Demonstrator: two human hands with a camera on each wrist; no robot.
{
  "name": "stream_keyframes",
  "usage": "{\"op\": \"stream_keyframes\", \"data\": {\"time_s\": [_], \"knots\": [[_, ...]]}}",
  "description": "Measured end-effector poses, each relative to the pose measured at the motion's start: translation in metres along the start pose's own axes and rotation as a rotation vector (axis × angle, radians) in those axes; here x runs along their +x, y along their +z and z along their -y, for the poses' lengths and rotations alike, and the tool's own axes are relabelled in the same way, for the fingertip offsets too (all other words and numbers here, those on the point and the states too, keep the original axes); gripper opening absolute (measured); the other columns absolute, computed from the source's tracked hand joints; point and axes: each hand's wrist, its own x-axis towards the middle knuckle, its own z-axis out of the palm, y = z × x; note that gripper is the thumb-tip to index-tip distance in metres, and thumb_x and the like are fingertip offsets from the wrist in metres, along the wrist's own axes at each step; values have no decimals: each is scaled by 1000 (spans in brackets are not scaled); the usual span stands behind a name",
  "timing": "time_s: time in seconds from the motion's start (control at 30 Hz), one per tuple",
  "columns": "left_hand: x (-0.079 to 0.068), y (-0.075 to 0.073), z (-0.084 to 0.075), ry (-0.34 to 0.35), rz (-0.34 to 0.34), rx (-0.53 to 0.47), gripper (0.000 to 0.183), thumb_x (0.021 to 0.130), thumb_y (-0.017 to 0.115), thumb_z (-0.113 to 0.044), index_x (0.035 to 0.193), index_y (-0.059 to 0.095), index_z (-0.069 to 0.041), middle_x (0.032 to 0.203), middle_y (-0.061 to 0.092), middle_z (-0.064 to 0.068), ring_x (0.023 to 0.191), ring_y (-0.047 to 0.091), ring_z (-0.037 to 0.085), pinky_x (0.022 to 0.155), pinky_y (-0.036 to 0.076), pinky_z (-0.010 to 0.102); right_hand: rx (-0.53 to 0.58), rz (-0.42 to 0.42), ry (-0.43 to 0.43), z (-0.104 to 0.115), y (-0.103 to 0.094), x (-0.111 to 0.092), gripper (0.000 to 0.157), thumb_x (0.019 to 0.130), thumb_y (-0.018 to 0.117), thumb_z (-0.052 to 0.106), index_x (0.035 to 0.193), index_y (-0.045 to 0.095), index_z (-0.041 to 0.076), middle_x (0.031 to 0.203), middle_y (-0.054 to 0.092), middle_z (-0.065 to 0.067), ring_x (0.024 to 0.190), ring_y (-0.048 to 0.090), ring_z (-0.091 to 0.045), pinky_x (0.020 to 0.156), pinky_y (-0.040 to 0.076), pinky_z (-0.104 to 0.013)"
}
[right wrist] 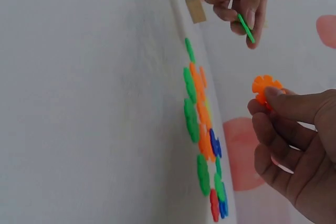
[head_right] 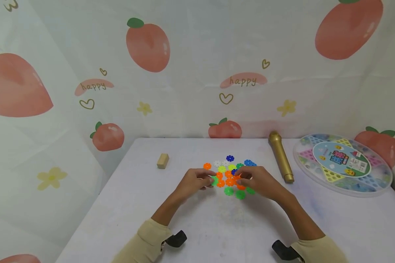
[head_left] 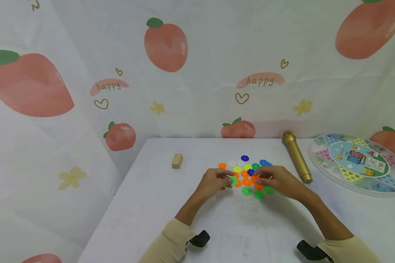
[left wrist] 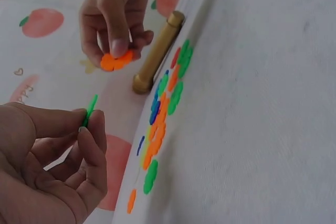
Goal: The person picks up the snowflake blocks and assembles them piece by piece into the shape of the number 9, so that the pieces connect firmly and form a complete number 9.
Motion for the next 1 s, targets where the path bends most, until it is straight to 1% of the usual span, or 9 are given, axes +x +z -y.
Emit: {"op": "stream_keyframes", "data": {"time_s": [0.1,0.17,0.33,0.43,0.5,0.6,0.7,0.87,1.0], "knots": [[0,4,-2,-2,11,-45,22,99,74,-13,119,79,-3,102,79,5,91,79,32,79,64,34,3,-12,-5,1,2,2,20,100,75,18,118,77,8,104,77,1,92,68,-15,77,59,-25],[1,7,-2,-6,20,-91,23,99,74,-12,119,78,-1,103,78,7,91,80,33,80,65,35,11,-21,-6,2,4,4,21,100,75,18,118,77,8,106,77,0,93,69,-16,78,59,-25],[1,13,-4,-19,21,-165,22,99,74,-9,120,78,-2,101,75,9,93,80,37,83,65,37,47,-37,-20,9,6,9,24,101,74,19,119,76,5,106,76,-2,94,69,-17,79,60,-25],[1,14,-6,-20,19,-179,21,100,72,-8,119,79,-3,101,75,9,92,80,36,84,65,38,76,-45,-26,12,6,10,25,101,74,19,120,76,3,106,76,-2,94,69,-17,79,60,-26],[1,14,-7,-25,19,-192,21,101,72,-8,119,79,-3,101,76,10,90,81,32,84,65,37,89,-50,-27,14,7,9,24,101,74,19,118,76,3,105,76,-3,93,69,-17,78,61,-26],[0,13,-7,-24,22,-199,21,101,71,-8,120,78,-1,103,78,10,89,81,27,82,65,33,90,-59,-32,14,8,9,22,101,74,20,116,77,4,103,76,-2,92,69,-17,77,61,-28],[-1,12,-7,-27,23,-199,23,102,70,-9,122,77,1,104,79,9,89,81,23,80,64,27,104,-60,-29,13,10,9,20,101,74,20,114,77,6,102,76,-1,92,70,-20,77,63,-33],[-3,9,-6,-23,31,-209,24,102,69,-7,123,76,1,103,80,10,90,81,23,82,64,27,162,-49,-8,14,12,8,16,101,73,15,114,78,8,104,77,-7,89,73,-31,75,65,-42],[-2,8,-6,-22,29,-226,24,102,69,-7,123,76,1,103,80,13,91,81,24,82,64,28,172,-64,-2,14,14,8,14,101,72,13,112,79,9,104,79,-12,86,74,-34,73,65,-42]]}}
